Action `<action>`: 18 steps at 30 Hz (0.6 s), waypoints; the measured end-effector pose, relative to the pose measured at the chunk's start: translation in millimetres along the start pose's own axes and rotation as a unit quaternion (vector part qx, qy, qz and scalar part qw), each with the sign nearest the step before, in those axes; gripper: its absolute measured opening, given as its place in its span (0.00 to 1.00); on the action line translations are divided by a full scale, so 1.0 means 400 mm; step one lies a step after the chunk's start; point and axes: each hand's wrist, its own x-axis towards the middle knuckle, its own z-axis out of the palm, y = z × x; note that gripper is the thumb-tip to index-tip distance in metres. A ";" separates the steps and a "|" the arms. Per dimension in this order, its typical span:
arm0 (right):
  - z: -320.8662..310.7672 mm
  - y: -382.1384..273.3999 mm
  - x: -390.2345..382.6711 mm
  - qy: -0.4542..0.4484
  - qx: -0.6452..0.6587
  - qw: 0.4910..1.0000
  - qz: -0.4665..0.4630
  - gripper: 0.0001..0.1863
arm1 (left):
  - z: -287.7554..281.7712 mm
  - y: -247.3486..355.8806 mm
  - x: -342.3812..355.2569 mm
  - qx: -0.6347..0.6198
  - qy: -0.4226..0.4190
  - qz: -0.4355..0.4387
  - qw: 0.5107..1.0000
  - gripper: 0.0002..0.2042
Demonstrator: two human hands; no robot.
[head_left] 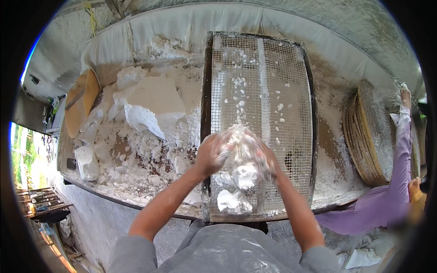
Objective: The person repeatedly picks up chunks of a white solid material and rubs them against a metal grater to produce fine particles. The person works continuously, handling multiple pieces and allowing the grated material to fall through the mesh.
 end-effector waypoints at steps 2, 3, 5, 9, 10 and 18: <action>0.034 0.018 -0.078 0.077 -0.097 0.984 -0.128 0.36 | 0.033 0.041 -0.066 0.116 0.063 0.062 0.989 0.30; 0.050 0.030 -0.086 0.136 -0.168 0.942 -0.255 0.37 | 0.047 0.055 -0.079 0.169 0.131 0.141 0.967 0.29; 0.080 0.054 -0.052 0.160 -0.141 0.954 -0.211 0.38 | 0.081 0.068 -0.049 0.099 0.168 0.075 0.978 0.29; 0.108 0.067 0.113 0.213 -0.095 0.941 -0.246 0.31 | 0.078 0.024 0.100 0.163 0.231 0.026 0.959 0.34; 0.101 0.069 0.141 0.223 -0.092 0.936 -0.256 0.29 | 0.058 0.006 0.125 0.123 0.195 0.020 0.973 0.31; -0.012 0.044 0.450 0.345 -0.176 0.912 -0.132 0.14 | -0.001 -0.068 0.436 0.280 0.261 0.021 0.924 0.17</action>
